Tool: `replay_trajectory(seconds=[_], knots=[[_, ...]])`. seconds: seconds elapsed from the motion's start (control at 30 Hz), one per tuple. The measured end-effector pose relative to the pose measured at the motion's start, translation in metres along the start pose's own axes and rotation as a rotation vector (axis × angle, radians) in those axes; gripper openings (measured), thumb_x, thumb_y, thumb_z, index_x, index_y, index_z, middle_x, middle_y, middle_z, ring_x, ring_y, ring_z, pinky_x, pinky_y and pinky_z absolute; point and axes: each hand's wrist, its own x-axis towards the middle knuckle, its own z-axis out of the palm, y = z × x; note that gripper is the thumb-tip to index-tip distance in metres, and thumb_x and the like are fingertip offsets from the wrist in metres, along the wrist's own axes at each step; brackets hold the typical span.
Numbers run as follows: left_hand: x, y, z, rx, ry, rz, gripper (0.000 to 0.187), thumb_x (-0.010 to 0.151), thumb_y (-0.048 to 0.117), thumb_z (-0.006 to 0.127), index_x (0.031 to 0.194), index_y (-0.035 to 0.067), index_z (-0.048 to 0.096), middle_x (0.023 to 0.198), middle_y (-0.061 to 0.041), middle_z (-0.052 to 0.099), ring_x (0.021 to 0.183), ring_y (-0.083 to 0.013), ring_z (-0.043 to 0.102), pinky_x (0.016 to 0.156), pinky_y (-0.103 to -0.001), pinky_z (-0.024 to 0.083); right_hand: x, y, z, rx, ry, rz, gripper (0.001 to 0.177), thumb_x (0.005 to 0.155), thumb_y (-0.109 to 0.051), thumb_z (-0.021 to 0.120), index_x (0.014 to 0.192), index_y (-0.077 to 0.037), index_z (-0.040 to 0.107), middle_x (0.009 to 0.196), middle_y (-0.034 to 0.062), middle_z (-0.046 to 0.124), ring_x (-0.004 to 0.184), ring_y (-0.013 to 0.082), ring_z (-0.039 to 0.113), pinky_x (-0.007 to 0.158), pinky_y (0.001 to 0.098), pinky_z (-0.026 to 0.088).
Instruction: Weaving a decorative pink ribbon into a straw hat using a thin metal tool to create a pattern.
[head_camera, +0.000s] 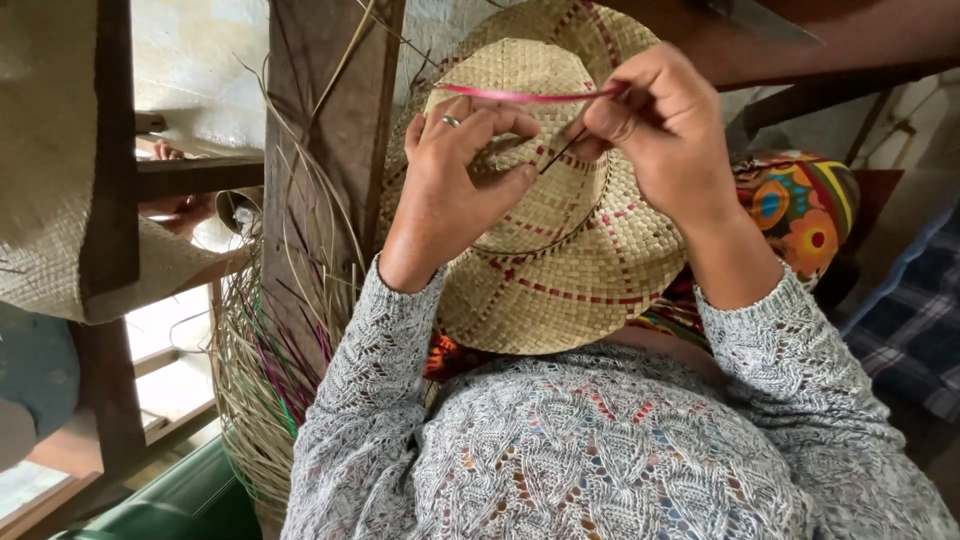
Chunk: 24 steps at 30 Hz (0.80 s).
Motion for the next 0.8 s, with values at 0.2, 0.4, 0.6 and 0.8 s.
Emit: replay_trajectory(seconds=[0.2, 0.4, 0.6, 0.8], knots=[[0.0, 0.003, -0.002, 0.014, 0.005, 0.018, 0.028, 0.089, 0.018, 0.078, 0.115, 0.019, 0.067, 0.128, -0.001, 0.065, 0.127, -0.0247, 0.057, 0.116, -0.061, 0.021, -0.001, 0.002, -0.003, 0.234, 0.044, 0.083, 0.024, 0.114, -0.016, 0.056, 0.117, -0.002, 0.037, 0.101, 0.0238, 0.063, 0.083, 0.0341, 0.071, 0.076, 0.0449, 0.07], [-0.001, 0.002, -0.002, 0.006, 0.014, 0.026, 0.027, 0.09, 0.019, 0.078, 0.116, 0.02, 0.067, 0.129, -0.001, 0.065, 0.128, -0.0249, 0.057, 0.116, -0.061, 0.021, 0.0, -0.007, 0.003, 0.178, 0.08, 0.025, 0.024, 0.115, -0.014, 0.055, 0.113, 0.0, 0.036, 0.097, 0.0268, 0.063, 0.076, 0.0357, 0.071, 0.073, 0.0448, 0.069], [-0.002, 0.002, -0.001, -0.025, 0.053, 0.008, 0.018, 0.098, 0.032, 0.072, 0.113, 0.023, 0.069, 0.125, 0.004, 0.066, 0.129, -0.0264, 0.056, 0.112, -0.058, 0.025, -0.002, -0.005, 0.005, 0.067, 0.113, -0.047, 0.022, 0.116, -0.01, 0.055, 0.115, 0.002, 0.037, 0.096, 0.0267, 0.061, 0.083, 0.0358, 0.072, 0.072, 0.0456, 0.069], [-0.003, 0.001, -0.002, -0.036, 0.07, 0.028, 0.018, 0.101, 0.036, 0.067, 0.111, 0.022, 0.069, 0.122, 0.004, 0.066, 0.123, -0.024, 0.058, 0.111, -0.055, 0.026, 0.0, -0.011, 0.01, 0.131, 0.127, 0.007, 0.023, 0.116, -0.01, 0.057, 0.111, 0.0, 0.036, 0.096, 0.0265, 0.062, 0.08, 0.0347, 0.071, 0.071, 0.0441, 0.069]])
